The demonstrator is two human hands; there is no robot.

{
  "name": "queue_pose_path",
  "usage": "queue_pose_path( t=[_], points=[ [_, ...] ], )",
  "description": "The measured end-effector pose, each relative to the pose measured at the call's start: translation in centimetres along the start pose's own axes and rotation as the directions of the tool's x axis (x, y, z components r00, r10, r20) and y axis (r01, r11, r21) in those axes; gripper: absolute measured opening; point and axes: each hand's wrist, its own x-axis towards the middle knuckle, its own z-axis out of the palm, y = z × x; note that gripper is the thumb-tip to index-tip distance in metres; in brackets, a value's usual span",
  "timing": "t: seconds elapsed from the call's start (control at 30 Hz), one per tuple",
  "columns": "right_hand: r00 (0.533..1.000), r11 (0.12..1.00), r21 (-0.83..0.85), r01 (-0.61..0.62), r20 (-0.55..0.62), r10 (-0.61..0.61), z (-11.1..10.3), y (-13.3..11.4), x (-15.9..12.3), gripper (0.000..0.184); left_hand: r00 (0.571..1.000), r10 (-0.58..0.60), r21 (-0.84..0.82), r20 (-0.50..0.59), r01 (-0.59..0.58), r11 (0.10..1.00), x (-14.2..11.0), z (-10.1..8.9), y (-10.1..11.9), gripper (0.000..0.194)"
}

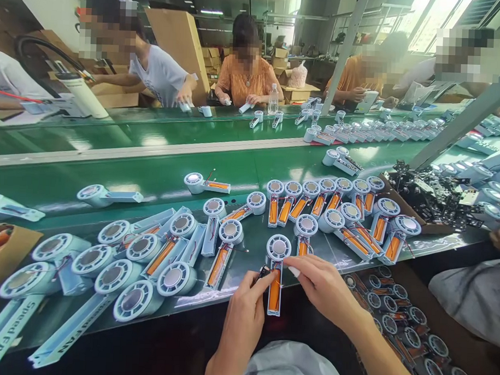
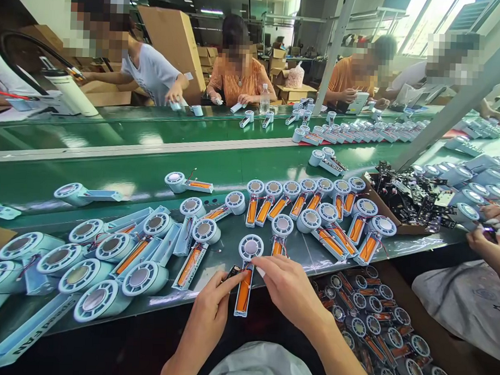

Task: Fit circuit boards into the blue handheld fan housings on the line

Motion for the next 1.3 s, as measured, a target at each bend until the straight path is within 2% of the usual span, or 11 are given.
queue_pose_path(
  t=[0.1,0.17,0.23,0.3,0.37,0.47,0.57,0.83,1.03,1.17,1.3],
  points=[
    [0.990,0.994,-0.061,0.092,-0.098,-0.098,1.2,-0.3,0.6,0.035,0.999,0.044,0.011,-0.005,-0.044,0.999,-0.1,0.1,0.1,0.052],
    [0.989,0.997,0.044,0.070,-0.134,-0.063,2.4,-0.6,1.1,0.033,0.998,0.055,-0.004,-0.025,-0.055,0.998,-0.1,0.2,0.2,0.049],
    [0.989,0.965,0.256,-0.064,-0.111,0.095,3.4,-1.1,1.5,0.029,0.997,0.040,-0.043,-0.065,-0.042,0.998,-0.2,0.3,0.4,0.046],
    [0.964,0.865,0.445,-0.232,-0.015,0.266,4.0,-1.5,1.8,0.021,0.993,-0.024,-0.097,-0.117,0.013,0.995,-0.4,0.5,0.6,0.038],
    [0.941,0.802,0.500,-0.327,0.093,0.326,4.1,-1.8,2.0,0.013,0.980,-0.127,-0.160,-0.154,0.102,0.982,-0.7,0.7,0.7,0.025],
    [0.954,0.862,0.410,-0.299,0.139,0.265,3.8,-1.9,1.8,0.015,0.956,-0.258,-0.281,-0.143,0.210,0.936,-0.9,1.1,0.6,0.011],
    [0.976,0.922,0.320,-0.219,0.082,0.203,3.6,-1.8,1.4,0.020,0.946,-0.308,-0.347,-0.104,0.255,0.902,-0.7,1.2,0.6,0.014],
    [0.993,0.978,0.181,-0.106,-0.024,0.112,4.3,-0.8,0.4,0.019,0.931,-0.363,-0.393,0.028,0.344,0.853,0.1,0.5,1.0,0.028],
    [0.998,0.985,-0.172,0.001,-0.067,-0.013,4.4,-0.8,0.5,0.021,0.937,-0.345,-0.384,-0.053,0.300,0.873,-0.1,0.8,1.2,0.031],
    [0.996,0.952,-0.302,0.047,-0.055,-0.066,4.0,-1.4,0.9,0.022,0.945,-0.308,-0.292,-0.114,0.264,0.919,-0.7,1.1,0.9,0.035],
    [0.992,0.923,-0.376,0.081,-0.056,-0.110,4.0,-1.7,1.1,0.024,0.966,-0.180,-0.146,-0.185,0.154,0.977,-1.0,1.4,0.2,0.037]
  ],
)
